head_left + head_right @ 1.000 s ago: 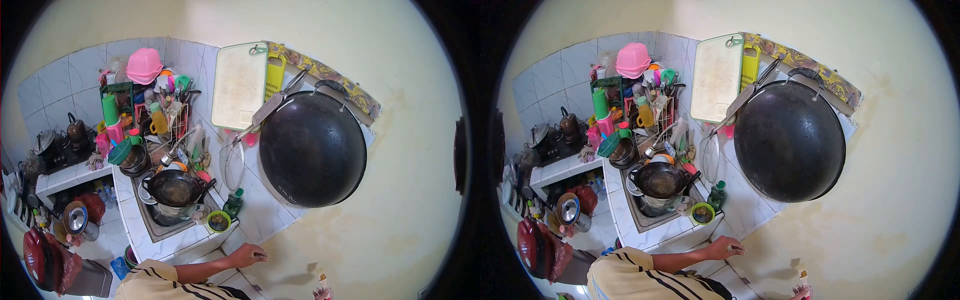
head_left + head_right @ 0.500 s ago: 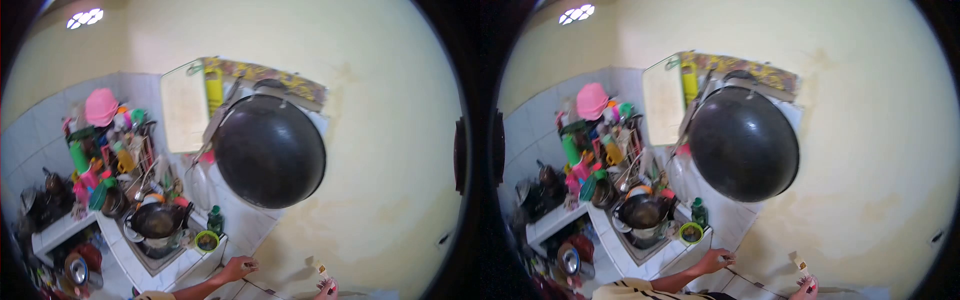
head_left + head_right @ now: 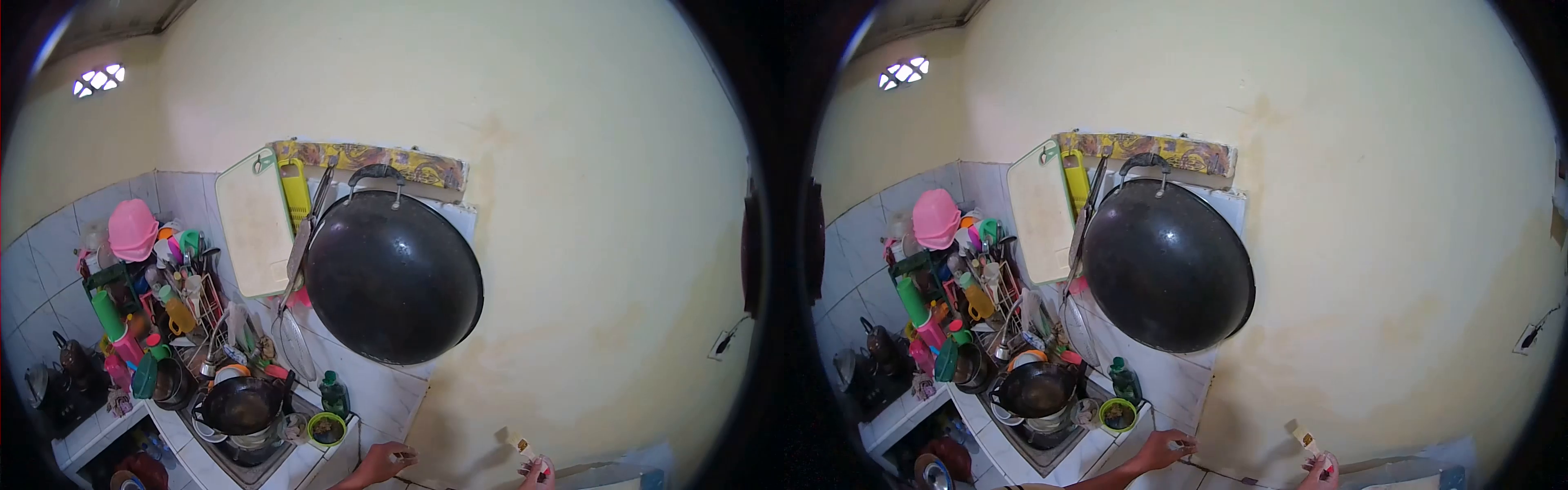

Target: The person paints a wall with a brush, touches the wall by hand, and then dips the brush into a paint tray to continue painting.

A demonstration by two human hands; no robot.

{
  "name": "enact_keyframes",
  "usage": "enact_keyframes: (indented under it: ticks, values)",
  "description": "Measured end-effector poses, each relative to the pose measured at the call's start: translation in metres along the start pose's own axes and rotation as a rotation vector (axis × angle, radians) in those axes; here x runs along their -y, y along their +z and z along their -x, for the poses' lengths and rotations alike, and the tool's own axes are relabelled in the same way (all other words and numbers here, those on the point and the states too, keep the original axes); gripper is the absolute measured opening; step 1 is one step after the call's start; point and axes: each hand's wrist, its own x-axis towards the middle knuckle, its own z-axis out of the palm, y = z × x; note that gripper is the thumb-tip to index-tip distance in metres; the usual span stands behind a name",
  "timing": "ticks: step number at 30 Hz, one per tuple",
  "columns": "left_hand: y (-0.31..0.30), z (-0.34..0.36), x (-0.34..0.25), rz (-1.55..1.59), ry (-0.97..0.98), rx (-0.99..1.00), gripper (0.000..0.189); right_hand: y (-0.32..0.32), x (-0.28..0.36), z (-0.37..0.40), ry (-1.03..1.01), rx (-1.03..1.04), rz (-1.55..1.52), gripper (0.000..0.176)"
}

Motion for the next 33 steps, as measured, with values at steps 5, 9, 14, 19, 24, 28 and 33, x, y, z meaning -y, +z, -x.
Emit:
enact_keyframes:
  ticks: [5, 9, 14, 19, 24, 28, 33]
  values:
    - [0.005, 0.001, 0.011, -0.036, -0.065, 0.02, 0.02, 0.0, -0.014, -0.005, -0.078, -0.027, 0.07, 0.02]
    - [0.009, 0.005, 0.018, -0.038, -0.047, 0.027, 0.021, 0.0, -0.01, -0.004, -0.07, -0.01, 0.041, 0.02]
    - [0.007, 0.007, 0.016, -0.04, -0.017, 0.062, 0.02, -0.003, -0.017, -0.005, -0.087, -0.012, 0.051, 0.019]
    - [0.008, 0.008, 0.015, -0.006, -0.003, 0.062, 0.018, -0.005, -0.047, -0.015, -0.158, -0.044, 0.147, 0.019]
    - [0.009, 0.009, 0.009, -0.017, -0.012, 0.098, 0.018, -0.009, -0.044, -0.012, -0.124, -0.062, 0.149, 0.019]
    - [0.012, 0.008, 0.009, -0.047, -0.046, 0.112, 0.019, -0.012, -0.035, -0.01, -0.099, -0.04, 0.141, 0.019]
    - [0.013, 0.009, 0.01, -0.012, -0.064, 0.14, 0.02, -0.012, -0.005, -0.001, -0.063, -0.027, 0.034, 0.019]
